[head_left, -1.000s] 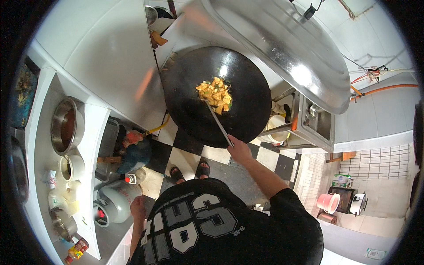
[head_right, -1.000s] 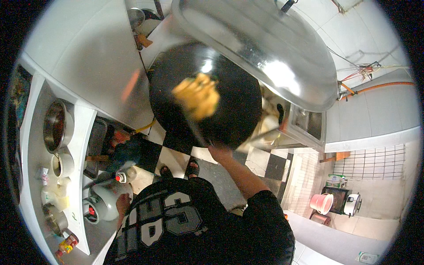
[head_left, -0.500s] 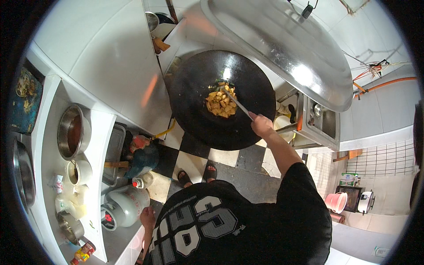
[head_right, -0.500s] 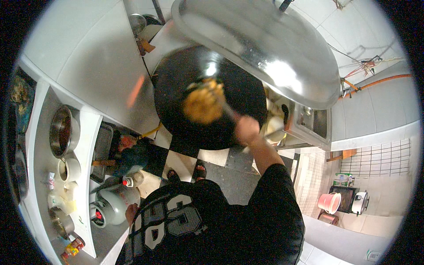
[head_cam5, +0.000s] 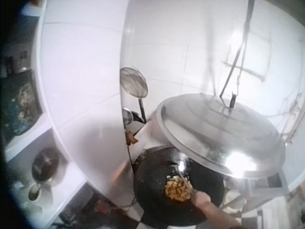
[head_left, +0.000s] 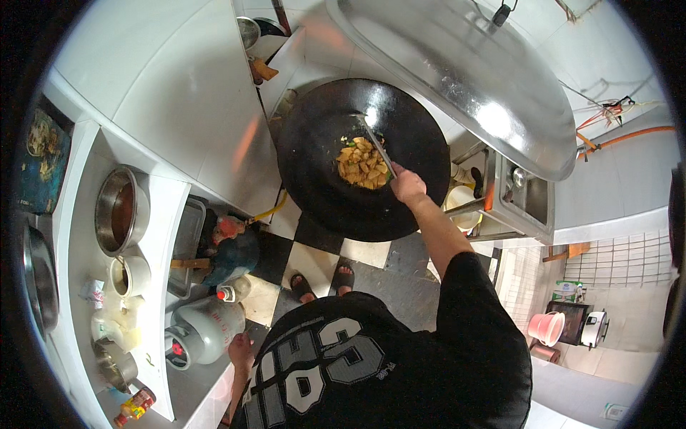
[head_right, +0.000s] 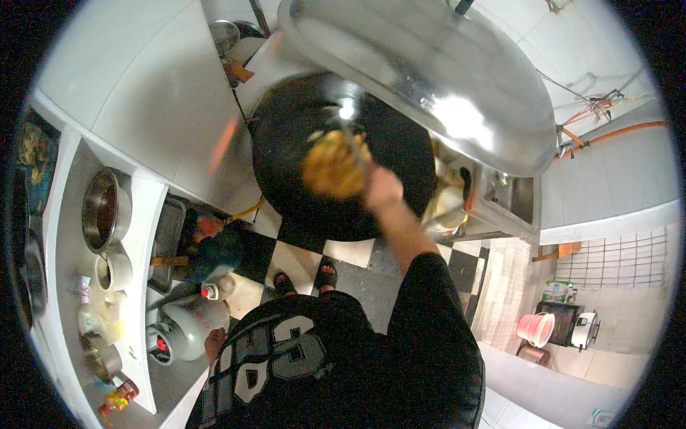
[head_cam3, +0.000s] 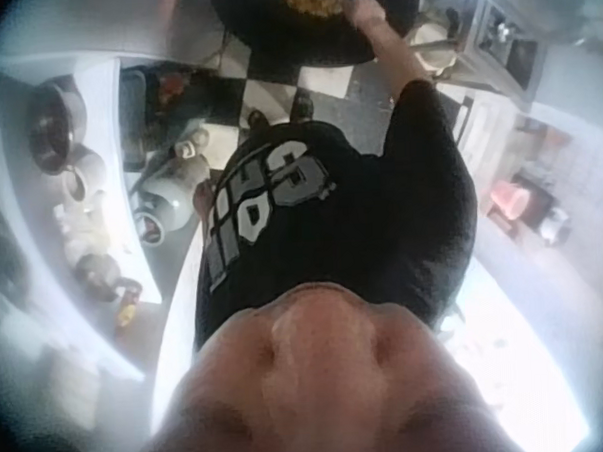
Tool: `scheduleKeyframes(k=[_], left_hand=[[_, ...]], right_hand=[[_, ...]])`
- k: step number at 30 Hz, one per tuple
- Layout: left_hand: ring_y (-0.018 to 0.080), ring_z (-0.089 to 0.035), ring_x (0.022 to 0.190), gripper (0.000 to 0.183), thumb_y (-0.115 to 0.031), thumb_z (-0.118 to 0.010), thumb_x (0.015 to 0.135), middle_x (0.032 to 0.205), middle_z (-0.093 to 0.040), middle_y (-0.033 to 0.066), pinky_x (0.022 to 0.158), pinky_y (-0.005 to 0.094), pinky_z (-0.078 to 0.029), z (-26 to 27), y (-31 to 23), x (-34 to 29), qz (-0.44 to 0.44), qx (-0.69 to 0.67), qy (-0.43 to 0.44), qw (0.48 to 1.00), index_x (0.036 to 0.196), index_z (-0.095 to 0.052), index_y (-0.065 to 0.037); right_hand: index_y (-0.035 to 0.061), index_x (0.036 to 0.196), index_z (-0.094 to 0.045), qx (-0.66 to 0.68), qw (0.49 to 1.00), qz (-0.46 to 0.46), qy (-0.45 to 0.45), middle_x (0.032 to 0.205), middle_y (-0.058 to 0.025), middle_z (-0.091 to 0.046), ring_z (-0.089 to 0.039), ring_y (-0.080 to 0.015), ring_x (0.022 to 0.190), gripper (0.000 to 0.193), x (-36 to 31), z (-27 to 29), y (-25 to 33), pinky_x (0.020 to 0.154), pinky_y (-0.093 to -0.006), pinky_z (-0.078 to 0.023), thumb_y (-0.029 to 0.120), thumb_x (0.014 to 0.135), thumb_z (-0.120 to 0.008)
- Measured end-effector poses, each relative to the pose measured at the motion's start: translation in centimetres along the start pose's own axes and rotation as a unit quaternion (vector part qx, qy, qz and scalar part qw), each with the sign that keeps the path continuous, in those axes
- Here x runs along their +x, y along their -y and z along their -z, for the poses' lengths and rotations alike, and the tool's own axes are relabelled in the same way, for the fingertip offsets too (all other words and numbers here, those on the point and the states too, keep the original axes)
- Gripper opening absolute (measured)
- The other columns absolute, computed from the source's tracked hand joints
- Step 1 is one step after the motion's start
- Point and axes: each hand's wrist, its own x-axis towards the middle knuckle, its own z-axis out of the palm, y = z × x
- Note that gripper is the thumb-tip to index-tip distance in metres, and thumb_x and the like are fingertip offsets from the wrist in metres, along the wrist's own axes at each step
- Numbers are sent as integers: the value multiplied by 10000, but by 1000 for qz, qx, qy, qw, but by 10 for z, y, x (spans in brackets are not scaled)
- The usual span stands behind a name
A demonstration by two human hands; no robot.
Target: The person stir-fries food in a wok, transfers it to a tray, retrieves chopped vegetables from a refrigerator, mixes them with a spoon, and then cleans the wok with a brush.
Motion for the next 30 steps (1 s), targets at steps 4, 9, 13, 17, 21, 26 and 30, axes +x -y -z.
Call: scheduleKeyframes(k=[4,9,13,17,21,26,30], left_hand=[[142,-622,637,306,-268,-542,945,696,-647,55,608,290,-481,0,13,-10,7,-6,-52,999,857,-624,14],[140,-620,636,281,-251,-536,941,702,-655,51,617,288,-488,-10,33,-7,22,-18,30,999,866,-629,2],[193,-652,663,256,-248,-545,915,719,-678,70,626,305,-494,-13,52,5,22,62,1,998,840,-642,-24],[271,-624,637,233,-255,-571,881,710,-651,118,585,387,-471,4,58,19,-95,106,28,989,772,-610,-53],[272,-608,634,215,-242,-575,873,717,-641,106,578,388,-462,5,59,23,-191,410,5,892,743,-589,-72],[233,-621,637,295,-271,-572,883,709,-651,128,602,359,-465,6,50,28,-37,121,34,991,782,-621,1],[256,-625,642,369,-358,-563,881,704,-664,145,616,383,-468,13,57,27,-27,82,-32,996,799,-667,-13]], right_hand=[[254,1361,-473,-67,995,12,69,1124,-181,-636,-602,-331,1067,559,-7,8,-16,913,-419,-482,165,815,-553],[173,1206,-590,-51,995,82,0,918,-150,-685,-676,-315,861,405,-26,-4,-12,786,-426,-552,179,801,-593],[215,1276,-543,-60,995,72,30,964,-144,-677,-658,-310,919,478,-17,-6,-12,828,-418,-527,213,803,-613],[231,1357,-483,-154,981,45,107,1113,-134,-646,-603,-312,1059,561,-26,18,-51,927,-411,-474,189,812,-611],[245,1357,-485,-85,988,100,80,1121,-140,-642,-605,-313,1052,550,-22,15,-46,931,-399,-476,189,823,-605],[193,1162,-610,-88,989,117,22,948,-124,-680,-670,-292,880,338,-22,-1,-36,774,-405,-546,209,828,-559],[184,1169,-608,-51,995,87,12,944,-124,-681,-673,-289,884,351,-27,5,-45,789,-408,-544,165,823,-551]])
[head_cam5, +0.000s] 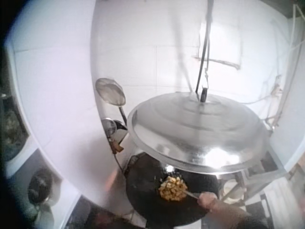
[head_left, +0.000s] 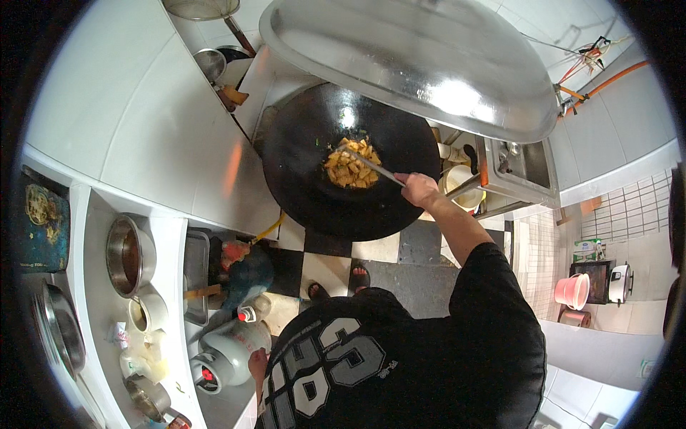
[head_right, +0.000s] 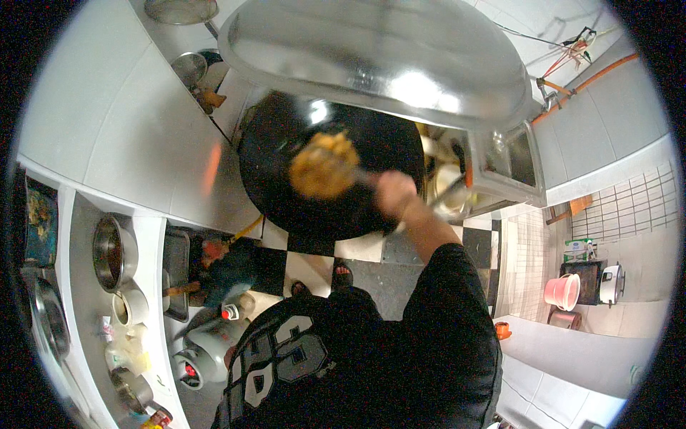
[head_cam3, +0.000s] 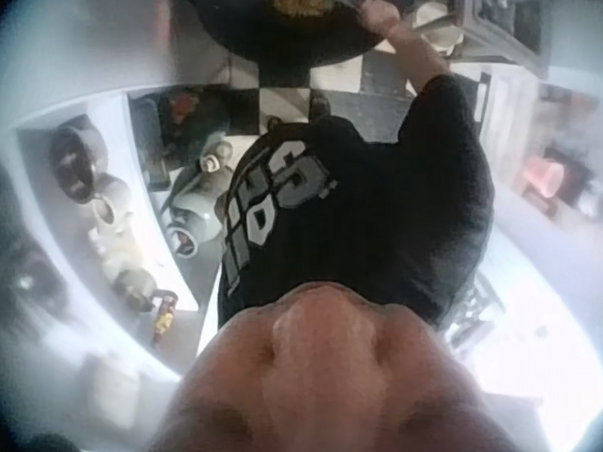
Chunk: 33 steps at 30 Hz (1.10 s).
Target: The person stir-fries food in a wok, transfers it to a tray, retrieves chopped vegetables from a refrigerator, mixes them with a spoon, and then cleans the wok with a brush.
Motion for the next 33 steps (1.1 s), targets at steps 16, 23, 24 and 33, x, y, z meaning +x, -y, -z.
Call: scheduleKeyframes(k=[16,23,24,33], left_hand=[[178,-613,713,342,-344,-581,920,755,-674,19,708,329,-476,-3,67,17,5,41,73,996,884,-692,-22],[181,-609,681,315,-335,-602,915,721,-662,34,677,309,-467,8,91,20,-38,65,68,995,860,-699,-40],[181,-609,677,312,-333,-605,914,716,-661,36,673,306,-466,10,93,21,-73,75,66,992,857,-700,-42],[307,-612,657,165,-244,-586,875,746,-648,109,616,420,-491,24,105,16,-233,295,12,926,822,-621,-91]], right_hand=[[198,1320,-481,66,980,-188,11,1098,-170,-641,-603,-312,1077,463,-17,9,96,900,-412,-494,148,860,-503],[222,1333,-495,157,960,-224,61,1121,-168,-640,-608,-335,1057,494,-19,-23,96,895,-419,-494,190,843,-538],[233,1341,-492,145,970,-190,45,1115,-174,-640,-610,-342,1048,510,-15,-28,96,896,-422,-493,192,835,-544],[255,1358,-488,3,994,-87,63,1157,-147,-634,-598,-322,1079,550,30,-17,34,931,-419,-473,182,816,-551]])
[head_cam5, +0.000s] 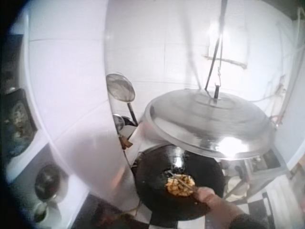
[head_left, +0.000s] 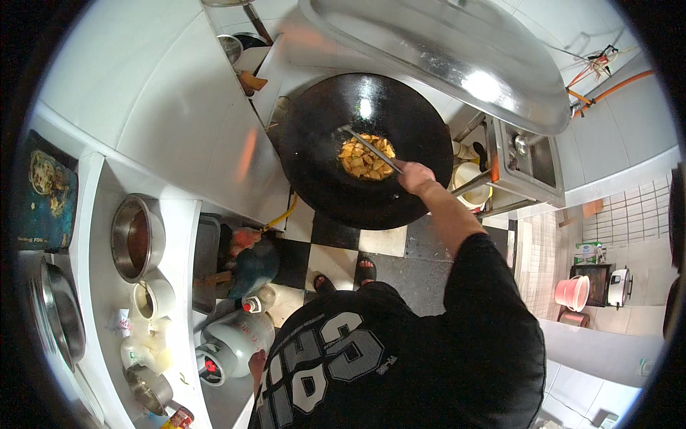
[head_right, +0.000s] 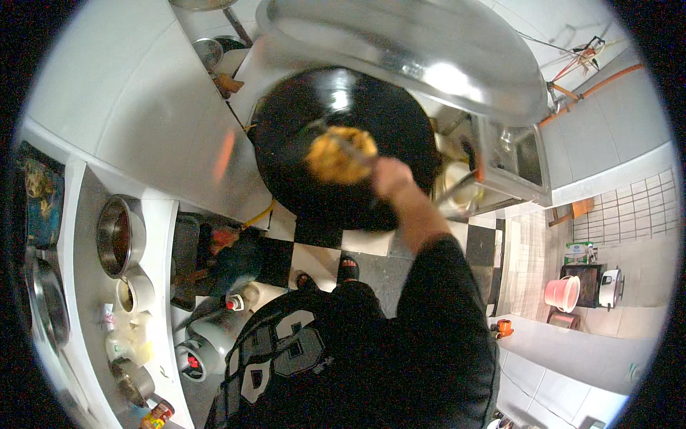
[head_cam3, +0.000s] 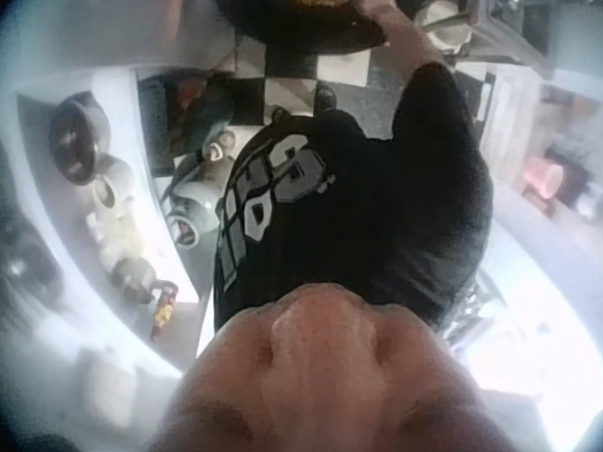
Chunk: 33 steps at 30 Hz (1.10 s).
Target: The person stir-fries food in a wok, transfers it to a tray, retrieves chopped vegetables from a refrigerator, mixes them with a spoon, and then cleans the wok with a brush.
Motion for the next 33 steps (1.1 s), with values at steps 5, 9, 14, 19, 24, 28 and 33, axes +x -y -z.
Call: scheduleKeyframes(k=[5,9,14,19,24,28,33], left_hand=[[289,-615,637,184,-256,-598,866,739,-649,118,558,404,-480,-10,-4,-9,-15,-5,7,1000,796,-619,-87],[265,-615,625,188,-251,-607,862,725,-648,120,555,384,-478,-5,-19,-6,75,-120,58,988,808,-618,-71],[235,-614,610,197,-244,-617,857,708,-646,122,551,359,-475,25,-46,6,147,-207,44,966,822,-616,-51],[206,-615,603,215,-249,-614,864,708,-652,123,552,338,-474,24,-54,10,31,-162,-25,986,855,-624,-34],[253,-633,672,266,-303,-580,894,735,-661,105,594,389,-489,-13,-41,0,15,-44,52,998,861,-643,-47],[268,-634,691,258,-308,-581,892,748,-662,95,606,398,-493,-15,-31,-6,15,-52,40,998,859,-649,-61],[282,-631,704,229,-303,-589,885,750,-650,85,615,416,-500,-11,-29,-6,86,-130,76,985,858,-652,-84]], right_hand=[[266,1333,-503,27,995,39,-85,1064,-151,-658,-643,-318,983,520,-32,16,-22,857,-430,-524,151,826,-525],[238,1372,-461,99,988,-66,-97,1158,-178,-623,-589,-327,1091,544,22,20,20,927,-420,-472,165,835,-504],[187,1314,-497,34,994,-82,-55,1052,-175,-658,-630,-339,1001,466,14,0,36,846,-443,-513,156,850,-532],[208,1347,-489,64,997,-34,-40,1107,-179,-643,-609,-335,1050,534,-48,-27,16,903,-429,-487,177,820,-562],[242,1348,-492,67,995,-32,-66,1101,-177,-645,-609,-338,1048,536,9,-24,11,907,-430,-483,173,820,-551],[245,1350,-494,40,998,-36,-33,1112,-170,-643,-604,-336,1055,538,15,-8,-1,915,-427,-477,173,819,-542],[237,1344,-502,26,999,-26,-19,1124,-165,-638,-596,-331,1068,529,-51,0,-29,927,-421,-470,177,820,-546]])
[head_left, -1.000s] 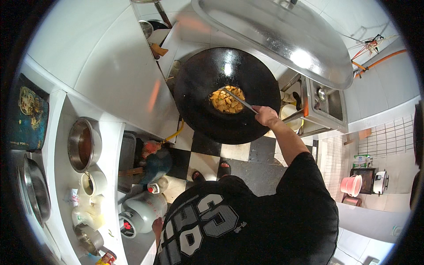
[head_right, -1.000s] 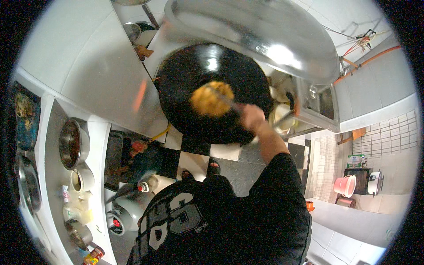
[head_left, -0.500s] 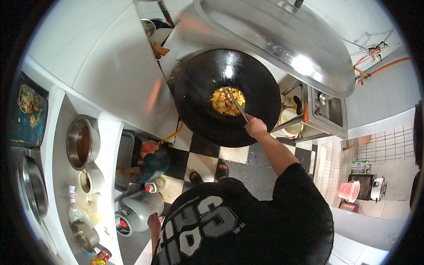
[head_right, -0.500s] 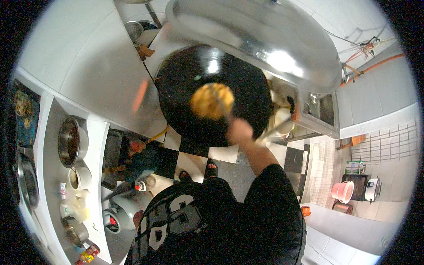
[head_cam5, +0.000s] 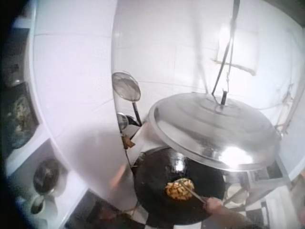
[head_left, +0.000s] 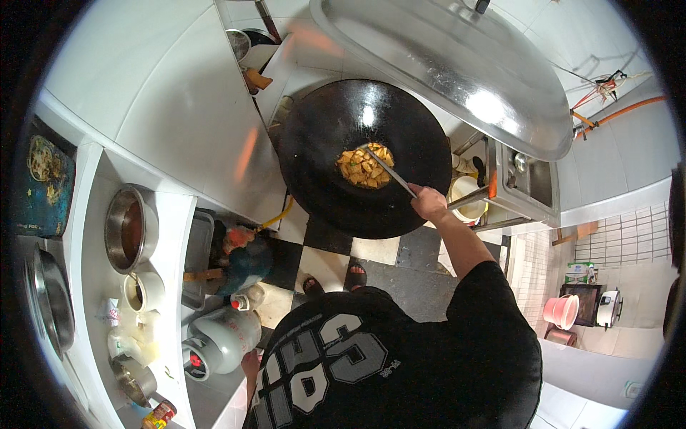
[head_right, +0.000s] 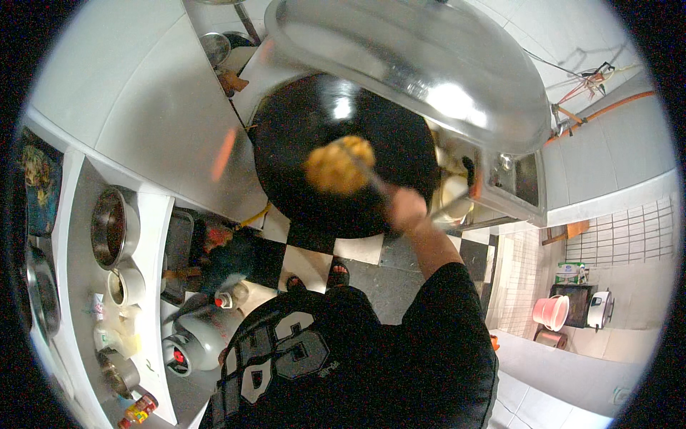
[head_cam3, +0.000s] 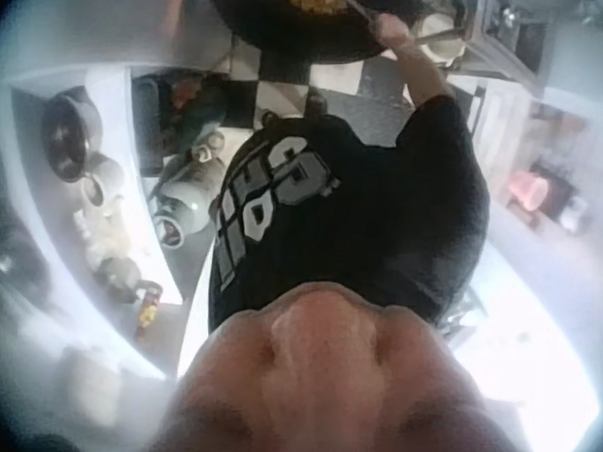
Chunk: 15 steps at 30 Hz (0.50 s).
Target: The person stir-fries food in a wok, transfers it to a tray, retrieves chopped vegetables from a refrigerator, mixes them with a spoon, and then cleans the wok with a brush.
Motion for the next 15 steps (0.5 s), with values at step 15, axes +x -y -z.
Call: scheduleKeyframes(k=[15], left_hand=[[254,-608,673,133,-211,-589,896,744,-617,65,601,391,-495,7,-3,34,-80,146,-44,985,863,-653,-99]], right_hand=[[275,1386,-432,-175,978,110,-3,1025,-149,-592,-654,-292,900,535,-17,-57,-23,753,-397,-541,169,870,-520]])
